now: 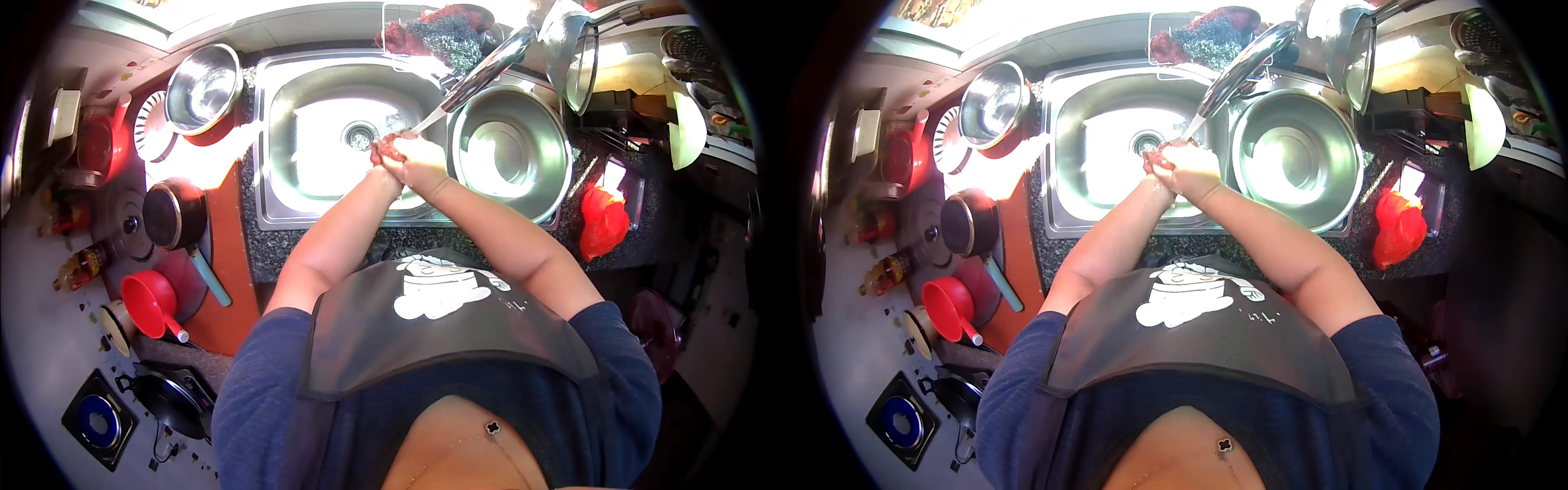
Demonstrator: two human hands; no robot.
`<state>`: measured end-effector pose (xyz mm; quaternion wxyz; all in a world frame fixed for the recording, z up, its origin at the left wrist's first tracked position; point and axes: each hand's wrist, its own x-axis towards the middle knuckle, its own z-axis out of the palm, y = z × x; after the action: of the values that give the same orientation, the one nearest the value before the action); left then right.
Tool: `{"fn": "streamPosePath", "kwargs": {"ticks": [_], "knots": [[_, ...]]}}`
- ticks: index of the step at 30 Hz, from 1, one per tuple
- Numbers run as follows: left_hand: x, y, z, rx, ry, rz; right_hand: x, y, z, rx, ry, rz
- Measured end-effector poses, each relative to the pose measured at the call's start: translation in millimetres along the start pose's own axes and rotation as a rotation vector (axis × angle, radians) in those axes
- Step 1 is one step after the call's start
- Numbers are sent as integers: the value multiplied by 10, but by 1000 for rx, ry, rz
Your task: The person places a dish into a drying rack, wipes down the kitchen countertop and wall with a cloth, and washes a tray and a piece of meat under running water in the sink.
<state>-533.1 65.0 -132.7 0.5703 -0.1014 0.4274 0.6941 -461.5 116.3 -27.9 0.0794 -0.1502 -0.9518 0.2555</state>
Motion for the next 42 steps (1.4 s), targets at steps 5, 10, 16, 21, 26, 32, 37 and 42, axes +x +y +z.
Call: {"fn": "streamPosePath", "kwargs": {"ticks": [5,10,16,21,26,32,37,42], "knots": [[-263,50,245,-518,15,-90,285,737,-84,82,-6,313],[-131,23,-102,-657,23,-191,254,517,-279,580,-115,416],[-41,-223,-459,-320,-288,48,-153,-335,78,243,69,-102],[-301,225,70,-718,-452,-156,35,132,265,-12,25,181],[-386,260,-34,-462,-23,-187,390,1011,315,267,-173,532],[-468,275,-458,-705,-675,72,376,184,-361,550,-246,372],[-204,129,-919,-514,-251,97,337,519,36,303,15,305],[-242,69,-1058,-562,-65,23,333,451,-63,774,11,146]]}}
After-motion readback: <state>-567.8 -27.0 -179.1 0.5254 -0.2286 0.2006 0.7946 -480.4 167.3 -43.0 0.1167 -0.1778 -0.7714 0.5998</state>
